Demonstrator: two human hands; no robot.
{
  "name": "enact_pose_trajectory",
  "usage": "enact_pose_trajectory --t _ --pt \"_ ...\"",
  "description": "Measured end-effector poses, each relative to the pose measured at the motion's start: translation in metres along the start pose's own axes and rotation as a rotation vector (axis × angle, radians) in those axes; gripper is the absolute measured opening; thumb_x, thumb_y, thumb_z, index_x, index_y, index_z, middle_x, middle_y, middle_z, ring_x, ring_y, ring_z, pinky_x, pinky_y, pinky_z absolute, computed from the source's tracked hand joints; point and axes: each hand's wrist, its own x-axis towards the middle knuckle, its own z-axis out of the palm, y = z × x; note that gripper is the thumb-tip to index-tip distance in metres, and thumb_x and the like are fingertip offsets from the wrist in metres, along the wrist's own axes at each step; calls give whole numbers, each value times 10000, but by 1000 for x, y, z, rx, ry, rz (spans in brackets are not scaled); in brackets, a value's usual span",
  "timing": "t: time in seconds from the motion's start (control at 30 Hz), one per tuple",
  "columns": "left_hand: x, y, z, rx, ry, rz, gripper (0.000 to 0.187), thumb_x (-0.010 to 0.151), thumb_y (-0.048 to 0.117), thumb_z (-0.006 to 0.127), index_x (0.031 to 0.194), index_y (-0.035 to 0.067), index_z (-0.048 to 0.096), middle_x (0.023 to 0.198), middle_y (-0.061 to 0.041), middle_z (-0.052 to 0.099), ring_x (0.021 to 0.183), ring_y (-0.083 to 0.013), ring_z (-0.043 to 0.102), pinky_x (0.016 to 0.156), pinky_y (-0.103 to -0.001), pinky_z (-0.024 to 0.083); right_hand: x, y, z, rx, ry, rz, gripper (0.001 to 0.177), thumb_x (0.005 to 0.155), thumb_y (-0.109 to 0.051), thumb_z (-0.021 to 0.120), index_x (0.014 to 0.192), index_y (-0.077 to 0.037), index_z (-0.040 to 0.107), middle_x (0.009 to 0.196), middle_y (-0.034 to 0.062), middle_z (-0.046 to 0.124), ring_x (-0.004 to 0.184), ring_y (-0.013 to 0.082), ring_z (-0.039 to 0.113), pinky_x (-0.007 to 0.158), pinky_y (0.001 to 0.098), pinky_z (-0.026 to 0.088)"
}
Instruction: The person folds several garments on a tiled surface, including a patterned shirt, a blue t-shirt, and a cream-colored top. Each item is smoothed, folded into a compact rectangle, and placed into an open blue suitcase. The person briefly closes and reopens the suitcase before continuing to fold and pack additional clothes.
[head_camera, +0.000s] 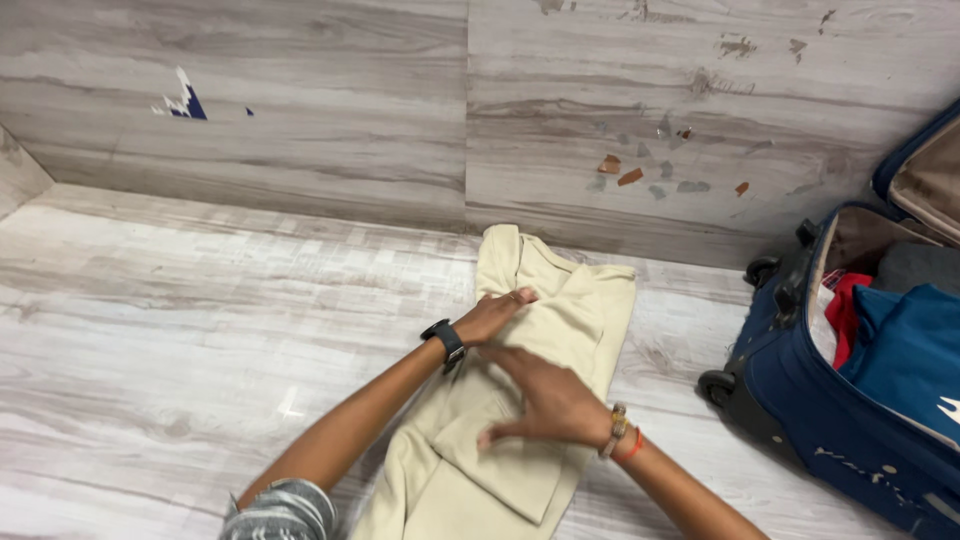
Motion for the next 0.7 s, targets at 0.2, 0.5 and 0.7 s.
enact_pose_trajectory --t 0.2,0.5,0.7 --pt "-31 12 -29 -617 163 -75 797 1009 645 187 1365 86 629 1383 -57 695 1454 -213 467 1224 -381 280 -6 9 38 -125 -214 62 609 697 -297 843 1223 -69 638 1268 136 586 1166 311 581 940 409 506" --pt "-45 24 -30 -558 208 -69 748 995 636 296 1379 86 627 1313 -47 730 1364 -201 561 1142 -397 400 -68 58 -109 -768 226 672 183 831 -290 732 914 -127 734 872 93 742 840 260 742 791 400 587" --pt "-45 25 -24 -417 203 33 655 953 575 498 1405 113 598 1352 -46 707 1357 -229 597 1133 -434 474 -98 45 -126 -954 170 745 397 712 -281 770 1068 -113 715 1204 106 684 1205 290 644 1039 484 473"
